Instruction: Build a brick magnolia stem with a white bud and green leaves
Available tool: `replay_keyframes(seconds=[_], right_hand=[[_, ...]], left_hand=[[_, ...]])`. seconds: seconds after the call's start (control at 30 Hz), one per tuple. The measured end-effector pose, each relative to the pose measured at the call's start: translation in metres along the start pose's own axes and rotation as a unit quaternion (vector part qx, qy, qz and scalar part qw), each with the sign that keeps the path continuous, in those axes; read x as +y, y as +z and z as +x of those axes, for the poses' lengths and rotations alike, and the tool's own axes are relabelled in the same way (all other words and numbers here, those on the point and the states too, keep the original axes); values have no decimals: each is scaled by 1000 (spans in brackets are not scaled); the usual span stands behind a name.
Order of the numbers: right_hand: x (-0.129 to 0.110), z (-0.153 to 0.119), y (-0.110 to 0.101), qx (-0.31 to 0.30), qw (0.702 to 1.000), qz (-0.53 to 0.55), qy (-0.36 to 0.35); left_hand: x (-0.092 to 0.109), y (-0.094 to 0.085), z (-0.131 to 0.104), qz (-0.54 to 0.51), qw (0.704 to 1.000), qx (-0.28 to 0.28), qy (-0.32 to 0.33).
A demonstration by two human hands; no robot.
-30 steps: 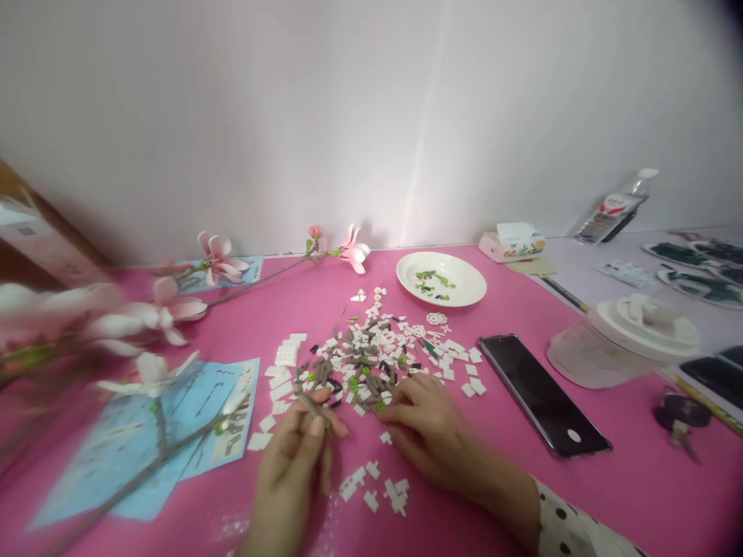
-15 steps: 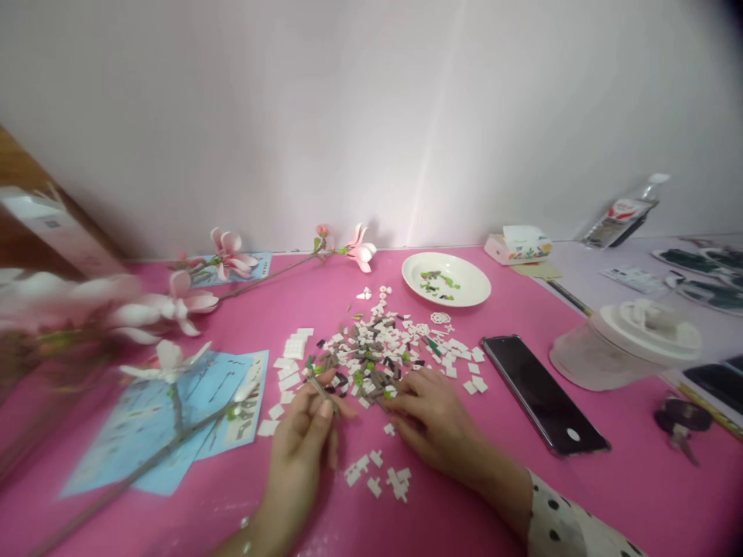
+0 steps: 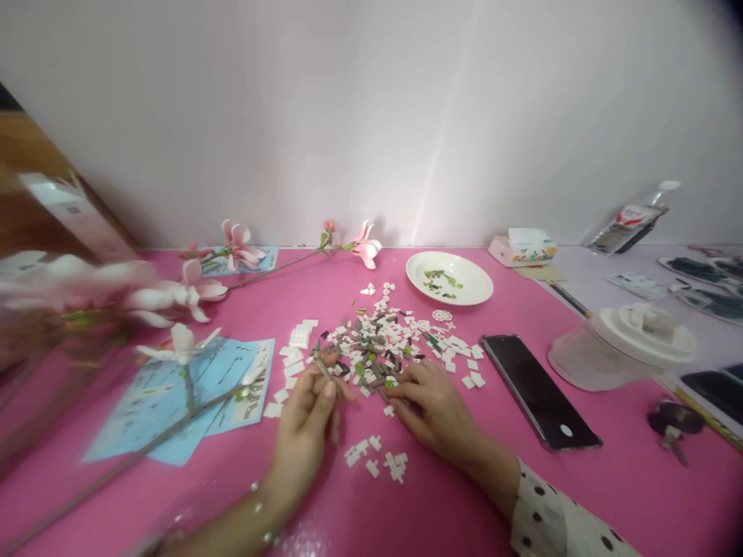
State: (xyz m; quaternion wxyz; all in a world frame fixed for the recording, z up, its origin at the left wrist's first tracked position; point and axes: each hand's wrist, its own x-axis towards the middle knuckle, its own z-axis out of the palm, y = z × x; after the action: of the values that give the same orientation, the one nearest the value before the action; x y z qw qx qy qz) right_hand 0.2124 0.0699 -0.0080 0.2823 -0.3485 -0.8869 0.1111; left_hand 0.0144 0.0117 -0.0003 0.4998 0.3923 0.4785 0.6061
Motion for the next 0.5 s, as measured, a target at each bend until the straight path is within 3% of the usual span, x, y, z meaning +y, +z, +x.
replay_keyframes(seconds=[0.5], right_hand=[[1,0,0,0,1000,0,-24]], left_hand=[[7,1,2,45,997,-18,58]])
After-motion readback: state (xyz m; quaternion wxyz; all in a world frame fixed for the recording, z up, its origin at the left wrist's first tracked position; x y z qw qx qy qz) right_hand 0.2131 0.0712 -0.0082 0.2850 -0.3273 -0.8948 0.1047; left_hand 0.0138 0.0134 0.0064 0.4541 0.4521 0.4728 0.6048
